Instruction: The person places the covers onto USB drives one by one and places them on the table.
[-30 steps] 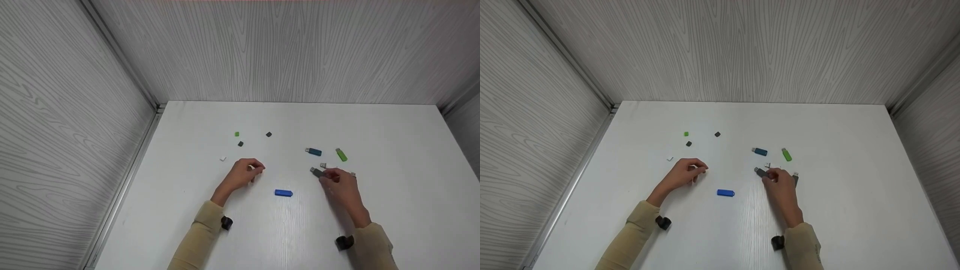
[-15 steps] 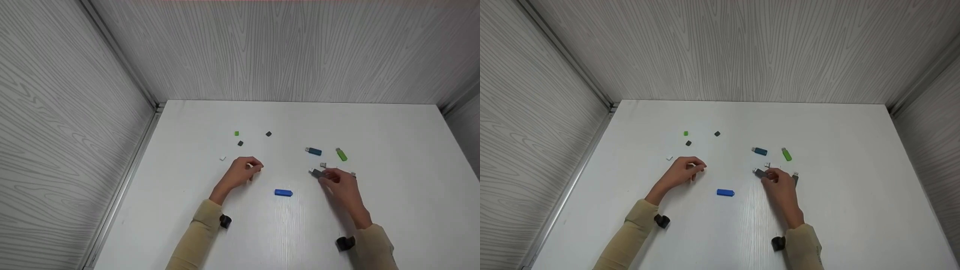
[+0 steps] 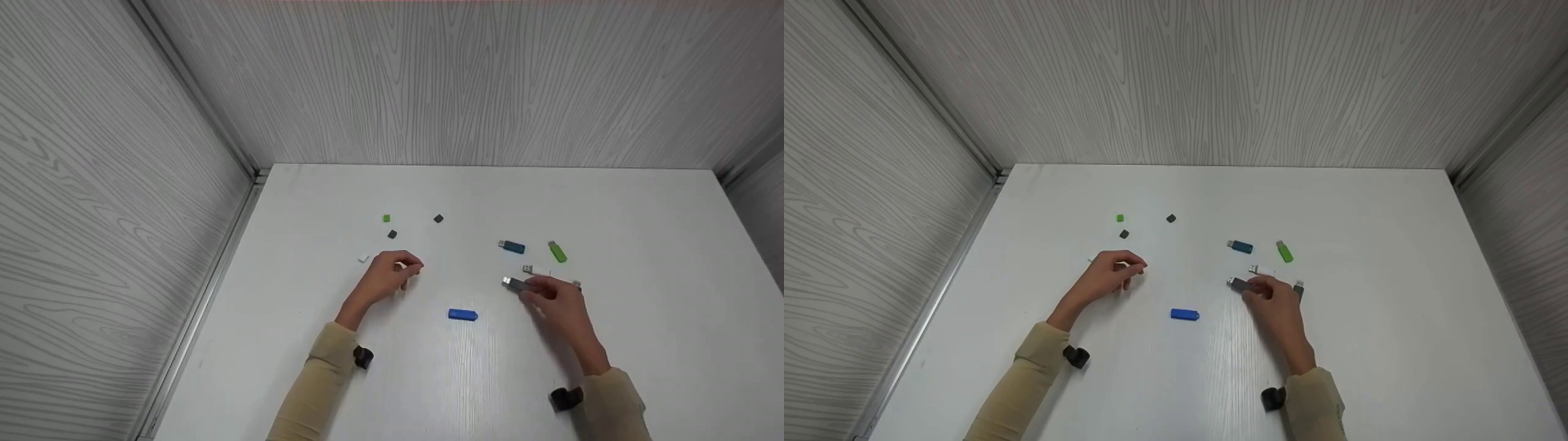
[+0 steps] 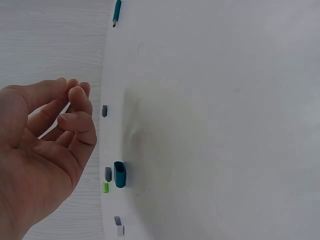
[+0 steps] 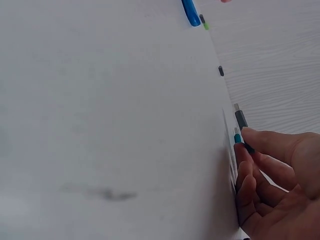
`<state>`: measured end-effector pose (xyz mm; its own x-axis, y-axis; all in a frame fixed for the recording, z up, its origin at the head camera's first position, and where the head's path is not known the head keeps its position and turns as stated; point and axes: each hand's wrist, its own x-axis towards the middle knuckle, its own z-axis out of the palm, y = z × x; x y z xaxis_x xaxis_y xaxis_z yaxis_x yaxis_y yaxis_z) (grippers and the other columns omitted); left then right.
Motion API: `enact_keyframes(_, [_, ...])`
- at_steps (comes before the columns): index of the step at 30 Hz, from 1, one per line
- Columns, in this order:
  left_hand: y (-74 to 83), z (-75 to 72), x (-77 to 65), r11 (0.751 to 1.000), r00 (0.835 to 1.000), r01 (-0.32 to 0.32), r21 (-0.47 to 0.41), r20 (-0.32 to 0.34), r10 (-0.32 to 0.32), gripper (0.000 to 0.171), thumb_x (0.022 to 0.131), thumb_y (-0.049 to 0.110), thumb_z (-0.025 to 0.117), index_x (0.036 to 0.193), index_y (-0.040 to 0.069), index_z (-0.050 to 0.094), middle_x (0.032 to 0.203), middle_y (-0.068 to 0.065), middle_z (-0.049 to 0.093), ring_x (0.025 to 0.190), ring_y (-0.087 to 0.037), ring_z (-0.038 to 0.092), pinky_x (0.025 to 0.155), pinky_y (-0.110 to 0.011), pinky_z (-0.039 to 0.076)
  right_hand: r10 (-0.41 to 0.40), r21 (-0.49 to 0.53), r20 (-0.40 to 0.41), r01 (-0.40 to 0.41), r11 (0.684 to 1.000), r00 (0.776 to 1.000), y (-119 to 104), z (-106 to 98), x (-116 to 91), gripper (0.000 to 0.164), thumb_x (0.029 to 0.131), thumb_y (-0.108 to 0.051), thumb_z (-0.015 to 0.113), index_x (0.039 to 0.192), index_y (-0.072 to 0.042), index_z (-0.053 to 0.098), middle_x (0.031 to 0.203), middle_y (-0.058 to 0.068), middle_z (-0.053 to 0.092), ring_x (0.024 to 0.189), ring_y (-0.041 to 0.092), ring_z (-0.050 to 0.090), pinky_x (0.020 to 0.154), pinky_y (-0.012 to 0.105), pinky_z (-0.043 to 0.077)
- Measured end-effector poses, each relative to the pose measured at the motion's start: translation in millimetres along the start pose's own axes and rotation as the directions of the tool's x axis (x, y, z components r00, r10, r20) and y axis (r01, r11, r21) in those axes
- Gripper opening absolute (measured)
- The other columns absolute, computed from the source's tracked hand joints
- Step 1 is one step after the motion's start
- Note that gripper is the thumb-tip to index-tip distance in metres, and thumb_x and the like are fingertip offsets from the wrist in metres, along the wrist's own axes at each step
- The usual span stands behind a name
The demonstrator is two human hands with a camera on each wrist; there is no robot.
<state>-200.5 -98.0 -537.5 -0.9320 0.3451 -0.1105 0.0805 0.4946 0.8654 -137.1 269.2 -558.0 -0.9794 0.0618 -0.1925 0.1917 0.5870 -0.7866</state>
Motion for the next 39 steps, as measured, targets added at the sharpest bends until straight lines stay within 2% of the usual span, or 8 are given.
enact_keyframes(12, [-6.7, -10.7, -1.0, 0.999, 0.999, -0.022, -0.048, -0.045, 0.02, 0.024, 0.104, 0.018, 0.067, 0.121, 0.004, 0.075, 0.112, -0.009, 0.075, 0.064, -0.013, 0.058, 0.058, -0.025, 0.044, -0.029, 0.009, 0.01, 0.029, 1.0, 1.0, 3, -1, -4, 0.034, 0.101, -0.024, 0.072, 0.132, -0.01, 0.072, 0.121, 0.015, 0.077, 0.1, 0.022, 0.059, 0.08, 0.016, 0.048])
enact_keyframes(21, [-13.0, -16.9, 6.2, 0.996, 0.99, 0.026, -0.089, -0.139, -0.038, 0.023, 0.103, 0.017, 0.068, 0.122, 0.006, 0.075, 0.113, -0.007, 0.073, 0.065, -0.011, 0.056, 0.059, -0.023, 0.046, -0.039, -0.007, 0.012, 0.039, 0.999, 0.999, 2, -1, -5, 0.034, 0.101, -0.024, 0.072, 0.132, -0.01, 0.072, 0.119, 0.015, 0.077, 0.101, 0.022, 0.059, 0.082, 0.015, 0.046])
enact_keyframes(33, [-19.1, -21.8, 17.2, 0.995, 0.977, 0.063, -0.08, -0.201, -0.077, 0.02, 0.102, 0.012, 0.068, 0.12, 0.005, 0.076, 0.111, -0.009, 0.073, 0.066, -0.014, 0.054, 0.061, -0.025, 0.044, -0.038, -0.007, 0.012, 0.038, 0.999, 0.999, 3, 0, -5, 0.035, 0.101, -0.028, 0.072, 0.132, -0.01, 0.072, 0.119, 0.014, 0.077, 0.1, 0.022, 0.059, 0.082, 0.019, 0.047])
enact_keyframes(39, [-20.3, -25.6, 21.4, 0.997, 0.975, 0.054, -0.058, -0.214, -0.065, 0.02, 0.102, 0.009, 0.068, 0.119, 0.003, 0.076, 0.117, -0.011, 0.074, 0.066, -0.01, 0.053, 0.062, -0.024, 0.045, -0.044, -0.007, 0.003, 0.044, 0.999, 0.999, 4, 1, -5, 0.035, 0.1, -0.027, 0.073, 0.13, -0.008, 0.073, 0.117, 0.015, 0.077, 0.095, 0.021, 0.056, 0.077, 0.02, 0.046])
